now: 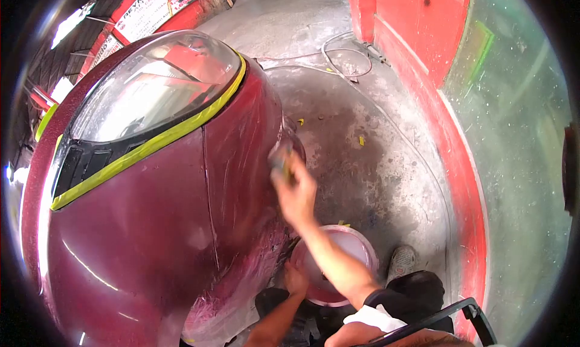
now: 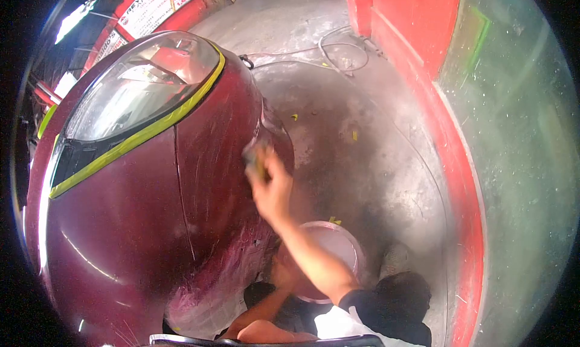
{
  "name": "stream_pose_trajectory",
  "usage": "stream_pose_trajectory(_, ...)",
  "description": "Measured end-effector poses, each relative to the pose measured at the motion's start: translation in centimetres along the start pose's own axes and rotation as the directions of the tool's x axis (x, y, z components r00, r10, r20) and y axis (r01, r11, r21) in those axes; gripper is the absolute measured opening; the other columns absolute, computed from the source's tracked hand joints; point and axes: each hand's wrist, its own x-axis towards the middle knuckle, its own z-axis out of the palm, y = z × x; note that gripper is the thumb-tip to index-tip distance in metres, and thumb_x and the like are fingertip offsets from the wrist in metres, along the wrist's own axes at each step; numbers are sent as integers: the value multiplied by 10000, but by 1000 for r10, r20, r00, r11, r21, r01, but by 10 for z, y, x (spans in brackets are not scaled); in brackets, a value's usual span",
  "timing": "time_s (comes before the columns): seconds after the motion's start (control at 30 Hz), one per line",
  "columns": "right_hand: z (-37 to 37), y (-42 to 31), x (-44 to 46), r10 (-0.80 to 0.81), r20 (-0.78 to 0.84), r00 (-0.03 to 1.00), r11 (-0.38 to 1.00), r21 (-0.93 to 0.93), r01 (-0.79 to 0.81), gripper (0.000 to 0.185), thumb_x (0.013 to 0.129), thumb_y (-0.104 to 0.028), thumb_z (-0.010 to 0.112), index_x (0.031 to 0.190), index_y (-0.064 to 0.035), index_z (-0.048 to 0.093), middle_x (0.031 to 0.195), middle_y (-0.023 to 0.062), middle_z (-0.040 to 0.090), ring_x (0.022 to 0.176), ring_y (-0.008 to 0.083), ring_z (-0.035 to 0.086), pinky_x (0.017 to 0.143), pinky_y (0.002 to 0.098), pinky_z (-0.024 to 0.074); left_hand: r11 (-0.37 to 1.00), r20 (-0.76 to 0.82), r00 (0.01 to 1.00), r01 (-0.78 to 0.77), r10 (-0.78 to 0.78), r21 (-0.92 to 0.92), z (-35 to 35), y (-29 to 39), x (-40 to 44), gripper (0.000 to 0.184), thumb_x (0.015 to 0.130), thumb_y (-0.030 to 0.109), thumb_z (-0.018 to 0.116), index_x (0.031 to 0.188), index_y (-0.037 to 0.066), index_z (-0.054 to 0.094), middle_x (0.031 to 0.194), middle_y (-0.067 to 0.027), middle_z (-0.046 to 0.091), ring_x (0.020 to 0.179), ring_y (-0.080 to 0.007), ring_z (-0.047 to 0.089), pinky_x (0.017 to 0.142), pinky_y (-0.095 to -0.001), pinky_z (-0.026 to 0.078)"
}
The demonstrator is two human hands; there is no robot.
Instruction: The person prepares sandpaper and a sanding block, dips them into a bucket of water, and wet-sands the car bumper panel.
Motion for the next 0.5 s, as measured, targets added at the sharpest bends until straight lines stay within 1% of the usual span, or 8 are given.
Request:
stream_pose_trajectory(0.07,5,13,-33,-62,-22,998,998,-22,61,396,888,-31,678,1275,25,613,1285,137,642,1212,183,573,1038,348,442,997,-50,996,-72,71,-3,-4,0,-1,526,1015,382,458,1269,-79,468,1126,-334,611,1003,-505,610,867,-542,483)
stream_pose_trajectory(0.13,5,6,13,107,-26,994,987,119,-103,425,870,-138,733,1247,28,628,1238,196,665,1192,260,623,1006,369,472,992,-99,987,-128,126,-10,-5,-3,-6,524,1016,383,454,1273,-73,466,1105,-334,619,988,-506,616,855,-545,488)
stream_pose_trajectory(0.2,2,-6,57,165,8,986,984,68,-165,402,886,-160,718,1236,17,635,1223,206,671,1106,258,658,970,354,489,996,-105,991,-85,82,-24,-6,5,-8,533,1010,406,453,1266,-60,480,1114,-346,620,991,-501,622,861,-551,489)
stream_pose_trajectory(0.27,4,6,39,88,-61,994,994,74,-83,397,887,-158,719,1234,17,635,1202,206,677,1115,264,656,978,358,486,987,-163,975,-160,153,-31,2,-4,-1,519,1009,395,456,1261,-58,486,1113,-347,619,991,-498,623,863,-551,490)
stream_pose_trajectory(0.33,3,2,-13,-120,-33,992,987,-108,115,418,884,-155,726,1252,15,624,1187,209,679,1127,265,651,987,361,484,973,-218,951,-230,218,-34,8,-10,3,505,1009,383,459,1256,-56,491,1113,-349,619,990,-496,624,864,-551,491)
stream_pose_trajectory(0.37,12,13,-31,-104,-76,992,993,53,109,419,878,-133,727,1255,15,619,1189,199,683,1112,259,657,971,368,488,984,-170,970,-179,176,-2,10,-11,6,489,1005,364,473,1250,-58,495,1112,-343,618,992,-496,622,865,-552,491)
stream_pose_trajectory(0.47,7,2,26,68,-21,997,984,165,-63,379,897,-91,700,1252,15,621,1238,128,667,1080,167,619,961,323,470,990,-135,981,-138,140,23,5,-11,2,467,1003,340,484,1249,-56,498,1100,-330,620,992,-496,619,866,-552,491)
stream_pose_trajectory(0.5,5,10,56,131,-44,990,991,34,-129,381,888,-106,715,1243,3,629,1153,96,699,1020,139,628,910,307,487,988,-153,976,-157,155,2,3,-7,-2,461,1005,335,482,1254,-53,496,1091,-323,624,990,-497,618,867,-552,490)
